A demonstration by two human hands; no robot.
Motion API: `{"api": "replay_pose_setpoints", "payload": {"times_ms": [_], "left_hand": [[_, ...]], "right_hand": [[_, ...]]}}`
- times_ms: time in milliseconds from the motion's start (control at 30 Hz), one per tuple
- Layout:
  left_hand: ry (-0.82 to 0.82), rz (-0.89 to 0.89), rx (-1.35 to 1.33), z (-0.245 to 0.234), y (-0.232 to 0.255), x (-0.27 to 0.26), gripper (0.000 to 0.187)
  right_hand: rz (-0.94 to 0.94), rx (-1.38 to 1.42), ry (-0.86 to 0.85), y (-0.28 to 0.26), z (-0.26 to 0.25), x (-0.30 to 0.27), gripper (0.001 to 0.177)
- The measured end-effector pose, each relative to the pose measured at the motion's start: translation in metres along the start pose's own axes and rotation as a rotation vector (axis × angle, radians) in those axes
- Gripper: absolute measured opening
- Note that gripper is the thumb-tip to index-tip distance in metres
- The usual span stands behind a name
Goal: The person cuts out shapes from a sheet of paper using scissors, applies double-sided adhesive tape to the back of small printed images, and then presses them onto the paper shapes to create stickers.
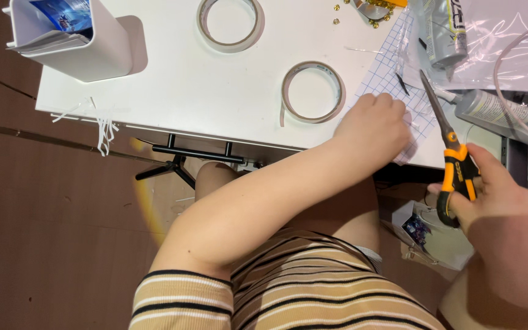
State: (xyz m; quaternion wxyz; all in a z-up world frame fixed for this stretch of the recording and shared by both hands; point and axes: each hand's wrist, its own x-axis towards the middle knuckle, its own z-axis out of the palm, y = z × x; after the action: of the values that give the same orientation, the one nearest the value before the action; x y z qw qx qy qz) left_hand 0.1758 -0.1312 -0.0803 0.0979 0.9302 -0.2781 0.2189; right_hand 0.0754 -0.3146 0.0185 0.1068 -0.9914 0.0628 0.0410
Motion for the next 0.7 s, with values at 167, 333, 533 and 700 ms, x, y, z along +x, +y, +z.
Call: {"api": "replay_pose_setpoints", "payload": {"times_ms": [167,333,533,700], "left_hand": [[0.074,-0.108,0.038,-0.041,-0.007,-0.034,0.06],[0.214,-0.117,0.028,-0.072,-0.017,-0.051,0.039],[0.142,-0.279,0.187,-0.099,-0.078,-0.088,0.025],[0.204,-0.266,-0.042,-0.113,-0.078,-0.073,0.017]], "right_hand": [[0.001,-0.305,-0.086,-0.028,-0.007,0.026,0.078],[-0.185,-0.376,-0.11,-0.065,-0.017,0.044,0.074],[-0.24,-0.405,-0.233,-0.074,-0.026,0.067,0.08],[-0.358,-0.283,-0.048,-0.058,-0.005,0.065,0.066]]}}
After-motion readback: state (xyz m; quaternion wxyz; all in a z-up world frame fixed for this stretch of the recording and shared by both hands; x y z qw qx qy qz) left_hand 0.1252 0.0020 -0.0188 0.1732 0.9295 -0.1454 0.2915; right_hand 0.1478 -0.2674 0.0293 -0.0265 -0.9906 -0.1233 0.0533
